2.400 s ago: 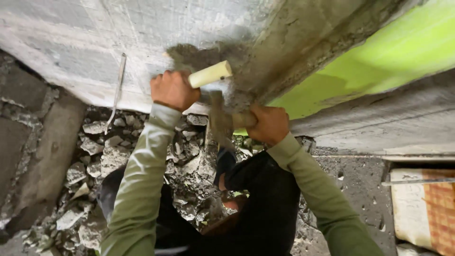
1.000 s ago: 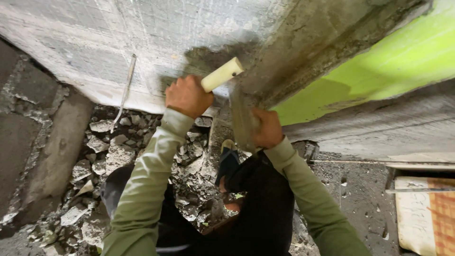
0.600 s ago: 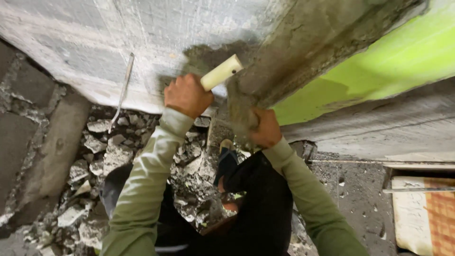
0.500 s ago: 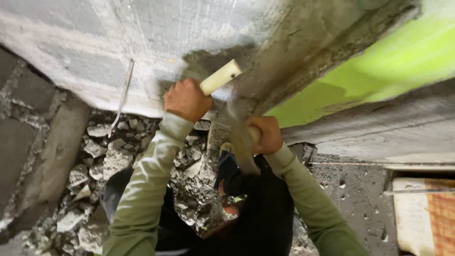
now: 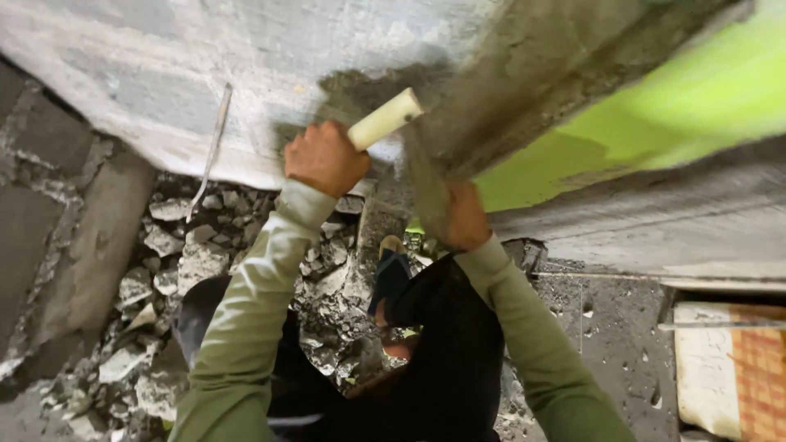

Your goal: Using a hammer and a piece of pipe to chisel or clear concrete from a wall.

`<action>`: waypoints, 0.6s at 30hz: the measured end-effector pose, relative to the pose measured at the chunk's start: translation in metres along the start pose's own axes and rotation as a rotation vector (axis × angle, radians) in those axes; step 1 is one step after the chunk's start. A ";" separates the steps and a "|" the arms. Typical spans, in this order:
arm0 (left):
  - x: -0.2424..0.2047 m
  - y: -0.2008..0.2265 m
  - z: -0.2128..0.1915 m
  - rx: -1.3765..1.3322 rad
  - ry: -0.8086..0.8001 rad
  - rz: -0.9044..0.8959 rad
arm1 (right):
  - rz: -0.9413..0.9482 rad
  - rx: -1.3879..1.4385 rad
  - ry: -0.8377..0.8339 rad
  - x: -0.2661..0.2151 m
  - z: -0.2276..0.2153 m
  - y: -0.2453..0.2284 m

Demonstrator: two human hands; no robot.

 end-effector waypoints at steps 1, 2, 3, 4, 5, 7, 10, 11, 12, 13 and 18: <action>-0.003 0.002 0.002 0.000 -0.003 0.010 | 0.005 -0.001 0.009 -0.006 0.006 0.013; -0.002 0.002 -0.001 0.008 0.012 0.004 | 0.072 -0.142 0.019 -0.007 0.012 0.029; -0.001 0.001 -0.004 0.015 0.028 -0.001 | 0.140 -0.282 0.029 -0.007 0.019 0.045; -0.002 0.002 -0.005 0.015 0.029 -0.003 | 0.138 -0.283 0.028 -0.010 0.012 0.029; -0.003 0.003 -0.006 -0.001 0.034 -0.003 | 0.243 0.110 0.039 -0.015 0.007 0.021; -0.005 -0.002 -0.003 -0.019 0.038 -0.019 | 0.344 0.501 0.031 -0.024 0.005 -0.004; 0.004 -0.010 0.008 0.009 0.027 -0.006 | -0.466 0.144 0.422 -0.040 -0.040 -0.089; 0.008 -0.013 0.011 -0.011 0.040 0.025 | -0.316 0.061 0.296 -0.032 -0.040 -0.084; 0.010 -0.018 0.015 -0.029 0.052 0.055 | -0.165 -0.019 0.167 -0.027 -0.040 -0.077; 0.015 -0.020 0.023 -0.021 0.048 0.056 | -0.160 -0.011 0.169 -0.022 -0.030 -0.076; 0.035 -0.034 0.033 -0.063 0.223 0.136 | -0.336 -0.043 0.574 -0.013 -0.009 -0.039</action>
Point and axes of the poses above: each hand's wrist, its own x-axis towards the middle knuckle, its own z-axis out of the palm, y = z × x, the point moved 7 cm from there along x, towards the middle knuckle, and after that the axes turned 12 degrees about -x, right-handed, at the moved point
